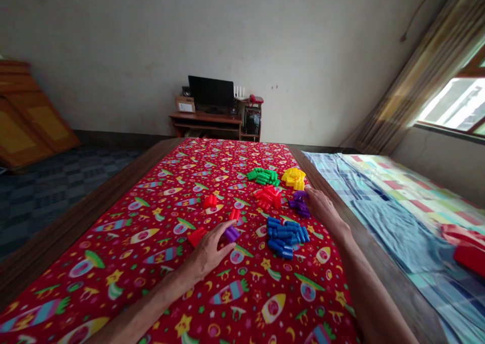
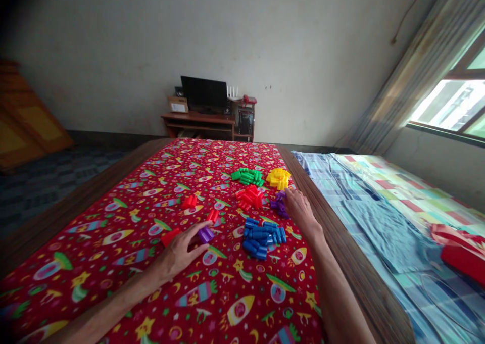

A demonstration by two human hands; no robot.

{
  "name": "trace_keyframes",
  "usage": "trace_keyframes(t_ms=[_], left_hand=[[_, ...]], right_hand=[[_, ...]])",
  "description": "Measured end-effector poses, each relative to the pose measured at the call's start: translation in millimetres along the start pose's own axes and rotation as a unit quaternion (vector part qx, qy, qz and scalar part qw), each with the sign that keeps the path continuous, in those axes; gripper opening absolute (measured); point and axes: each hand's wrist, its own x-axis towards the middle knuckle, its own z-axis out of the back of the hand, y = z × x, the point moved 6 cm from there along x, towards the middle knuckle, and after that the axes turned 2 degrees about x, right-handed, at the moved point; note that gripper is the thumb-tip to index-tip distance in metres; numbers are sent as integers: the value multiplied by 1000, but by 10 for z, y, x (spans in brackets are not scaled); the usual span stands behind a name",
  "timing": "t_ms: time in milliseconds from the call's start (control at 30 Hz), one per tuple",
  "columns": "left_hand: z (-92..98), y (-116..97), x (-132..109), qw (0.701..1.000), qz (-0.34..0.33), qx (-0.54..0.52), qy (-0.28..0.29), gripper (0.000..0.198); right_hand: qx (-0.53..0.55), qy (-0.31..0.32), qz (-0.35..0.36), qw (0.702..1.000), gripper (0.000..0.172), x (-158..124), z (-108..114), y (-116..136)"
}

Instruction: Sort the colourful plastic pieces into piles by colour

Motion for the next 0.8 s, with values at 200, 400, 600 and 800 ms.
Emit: trace_keyframes(t_ms=[200, 400, 600, 800], left_hand=[[6, -44, 8, 1000, -16, 3, -7, 44], [3, -29, -1, 996, 40, -79, 16, 48], [-90, 29, 1, 944, 113, -309, 24, 73], [-228, -106, -44, 880, 131, -452, 57, 91]], right_hand=[[35, 42, 40, 998, 24, -69, -28, -112], [117, -23, 94, 988, 35, -101, 182, 89], [301, -60, 310, 900, 36, -454, 413, 1398], [272, -12, 406, 872, 23, -748, 228, 2063]])
